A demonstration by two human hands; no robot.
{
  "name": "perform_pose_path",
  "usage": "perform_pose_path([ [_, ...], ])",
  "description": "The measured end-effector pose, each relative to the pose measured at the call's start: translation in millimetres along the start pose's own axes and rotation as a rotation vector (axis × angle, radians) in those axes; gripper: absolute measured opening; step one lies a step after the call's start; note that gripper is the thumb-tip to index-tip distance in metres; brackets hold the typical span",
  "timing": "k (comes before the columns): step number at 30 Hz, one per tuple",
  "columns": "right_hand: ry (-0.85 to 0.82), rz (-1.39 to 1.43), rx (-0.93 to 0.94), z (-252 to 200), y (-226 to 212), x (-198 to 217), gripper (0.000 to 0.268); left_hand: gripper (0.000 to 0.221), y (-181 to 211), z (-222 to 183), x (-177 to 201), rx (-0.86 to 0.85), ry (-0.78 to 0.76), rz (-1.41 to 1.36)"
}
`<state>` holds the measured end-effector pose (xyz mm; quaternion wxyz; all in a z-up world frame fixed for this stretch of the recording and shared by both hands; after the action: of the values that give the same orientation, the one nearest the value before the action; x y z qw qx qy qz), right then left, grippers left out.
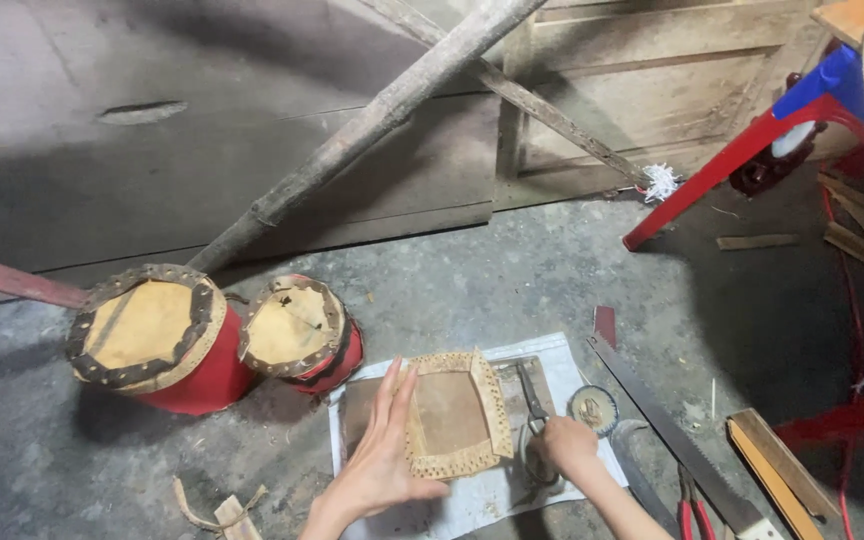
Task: Trimming the excess ends of woven slats on a small frame using scissors and a pressing tool.
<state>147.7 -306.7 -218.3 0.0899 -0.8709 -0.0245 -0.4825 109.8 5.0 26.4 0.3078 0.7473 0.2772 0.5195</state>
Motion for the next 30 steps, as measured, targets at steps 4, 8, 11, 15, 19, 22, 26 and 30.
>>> perform_pose_path([
  [4, 0.146, 0.268, 0.169, -28.7, -30.1, 111.4, 0.048, 0.164, 0.9, 5.3, 20.7, 0.231, -0.064, -0.243],
  [8, 0.532, 0.714, 0.308, -80.7, -105.1, 231.1, 0.034, 0.097, -37.0, 42.1, 28.7, 0.028, 0.124, -0.636],
  [11, 0.682, 0.641, 0.647, -84.3, -163.5, 260.0, 0.036, 0.061, -59.1, 62.2, 23.6, 0.263, 0.262, -0.633],
  [15, 0.65, 0.512, 0.705, -58.5, -188.9, 248.4, 0.037, 0.046, -68.6, 73.8, 4.7, 0.338, 0.18, -0.758],
  [19, 0.541, 0.605, 0.688, -50.8, -191.3, 240.4, 0.024, 0.029, -60.9, 73.1, 7.4, 0.344, 0.192, -0.705],
  [22, 0.529, 0.706, 0.71, -53.8, -192.8, 249.7, 0.02, 0.027, -70.3, 79.4, -5.1, 0.342, 0.169, -0.823],
  [26, 0.496, 0.776, 0.656, -51.4, -188.7, 243.8, 0.02, 0.027, -64.2, 78.2, -4.5, 0.318, 0.191, -0.821],
  [30, 0.519, 0.875, 0.626, -51.7, -185.3, 240.3, 0.017, 0.027, -60.8, 77.9, -6.9, 0.319, 0.179, -0.763],
])
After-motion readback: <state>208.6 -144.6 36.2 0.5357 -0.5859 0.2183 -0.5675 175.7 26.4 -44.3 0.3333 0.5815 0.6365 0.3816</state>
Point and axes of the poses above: each hand's wrist, its own z-axis towards the middle knuckle, its own x-axis out of the back of the hand, y = z × x, the point moved 9 cm from there along z, towards the middle knuckle, and after that the axes turned 14 degrees about x, right-handed, at the moved point
